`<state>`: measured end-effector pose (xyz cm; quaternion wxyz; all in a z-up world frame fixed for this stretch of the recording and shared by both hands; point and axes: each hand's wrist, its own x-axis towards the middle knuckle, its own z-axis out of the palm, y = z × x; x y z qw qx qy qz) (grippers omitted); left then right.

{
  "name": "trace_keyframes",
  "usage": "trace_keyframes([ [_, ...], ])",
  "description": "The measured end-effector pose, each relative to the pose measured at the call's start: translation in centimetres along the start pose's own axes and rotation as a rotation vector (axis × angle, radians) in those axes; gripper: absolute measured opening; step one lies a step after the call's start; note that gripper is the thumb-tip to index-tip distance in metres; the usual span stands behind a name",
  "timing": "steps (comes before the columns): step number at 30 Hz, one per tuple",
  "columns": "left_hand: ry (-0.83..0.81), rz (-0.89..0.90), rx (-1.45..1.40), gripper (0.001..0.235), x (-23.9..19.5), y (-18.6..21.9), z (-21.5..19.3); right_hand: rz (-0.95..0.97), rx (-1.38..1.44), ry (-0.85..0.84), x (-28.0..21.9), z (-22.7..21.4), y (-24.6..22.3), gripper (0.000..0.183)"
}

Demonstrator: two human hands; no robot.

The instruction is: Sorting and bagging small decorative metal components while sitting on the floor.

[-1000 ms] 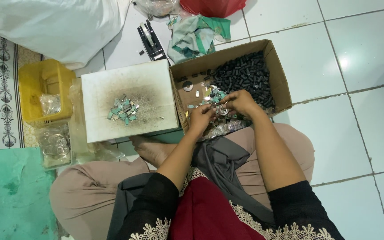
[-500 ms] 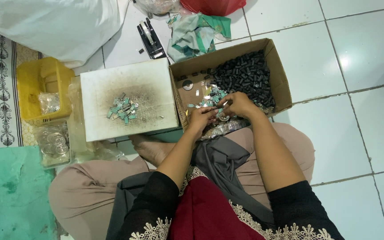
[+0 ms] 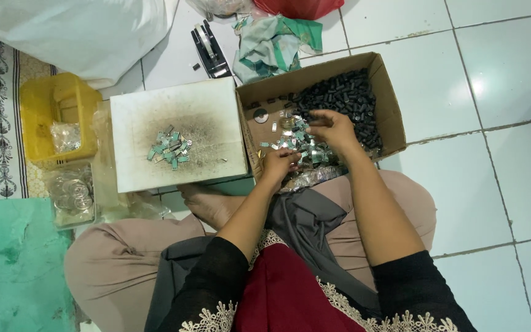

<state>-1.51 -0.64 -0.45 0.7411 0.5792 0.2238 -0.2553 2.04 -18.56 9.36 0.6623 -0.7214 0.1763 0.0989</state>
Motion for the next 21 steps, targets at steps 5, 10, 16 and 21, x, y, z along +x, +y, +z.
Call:
trace_keyframes([
  [5, -0.030, -0.008, -0.002, 0.041, -0.5, 1.0, 0.2, -0.009, -0.314, -0.056, 2.0, 0.8, 4.3, 0.040],
  [10, -0.015, 0.021, -0.078, 0.039, -0.7, 1.0, 0.1, -0.006, -0.601, -0.219, 1.1, 1.1, 3.6, 0.036],
  [16, -0.064, 0.008, -0.219, 0.038, -0.9, 1.8, 0.1, 0.056, -0.583, -0.161, 2.0, 0.7, 4.3, 0.024],
  [21, -0.107, 0.048, -0.220, 0.043, -1.4, 1.9, 0.2, 0.222, -0.156, -0.133, 1.1, 0.1, 2.8, 0.026],
])
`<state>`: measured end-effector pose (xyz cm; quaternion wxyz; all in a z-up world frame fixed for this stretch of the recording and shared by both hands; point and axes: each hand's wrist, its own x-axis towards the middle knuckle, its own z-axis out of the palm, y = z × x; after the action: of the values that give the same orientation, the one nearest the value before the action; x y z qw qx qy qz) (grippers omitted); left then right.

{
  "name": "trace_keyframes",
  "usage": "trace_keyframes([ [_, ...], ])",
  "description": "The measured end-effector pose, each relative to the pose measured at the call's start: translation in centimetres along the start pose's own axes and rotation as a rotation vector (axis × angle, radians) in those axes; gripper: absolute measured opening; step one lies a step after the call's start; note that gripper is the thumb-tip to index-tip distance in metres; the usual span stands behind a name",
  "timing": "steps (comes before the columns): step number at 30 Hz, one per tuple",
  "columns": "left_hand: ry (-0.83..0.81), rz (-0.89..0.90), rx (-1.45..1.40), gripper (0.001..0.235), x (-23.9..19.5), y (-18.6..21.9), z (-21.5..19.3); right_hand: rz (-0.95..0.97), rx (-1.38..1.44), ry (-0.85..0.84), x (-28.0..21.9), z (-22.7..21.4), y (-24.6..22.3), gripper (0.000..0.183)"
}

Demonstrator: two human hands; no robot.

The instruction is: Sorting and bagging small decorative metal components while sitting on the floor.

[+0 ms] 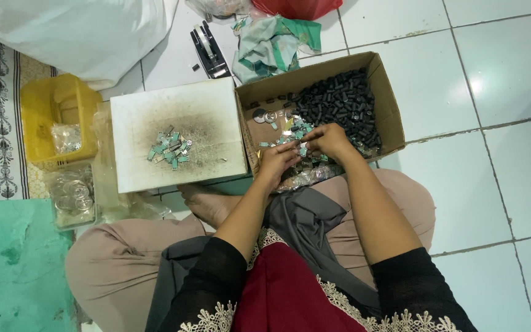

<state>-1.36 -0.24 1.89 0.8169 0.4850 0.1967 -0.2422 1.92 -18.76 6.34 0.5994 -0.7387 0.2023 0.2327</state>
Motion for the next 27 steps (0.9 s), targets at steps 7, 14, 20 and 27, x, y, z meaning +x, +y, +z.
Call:
trace_keyframes([
  [7, -0.019, 0.040, 0.045, 0.047, -2.5, 2.0, 1.4, 0.025, 0.091, -0.019, -1.3, 0.0, -0.1, 0.031],
  [14, 0.069, 0.110, 0.065, 0.052, -2.1, 1.2, 1.4, 0.006, 0.214, 0.008, -2.3, 0.7, -0.3, 0.039],
  [20, 0.111, 0.195, 0.116, 0.055, -3.2, 3.1, 0.1, -0.043, 0.244, -0.036, -4.1, 2.5, -2.4, 0.038],
  [27, 0.239, 0.298, 0.378, 0.051, -5.3, 8.6, -7.7, -0.128, 0.333, -0.133, -4.7, 10.3, -5.9, 0.035],
])
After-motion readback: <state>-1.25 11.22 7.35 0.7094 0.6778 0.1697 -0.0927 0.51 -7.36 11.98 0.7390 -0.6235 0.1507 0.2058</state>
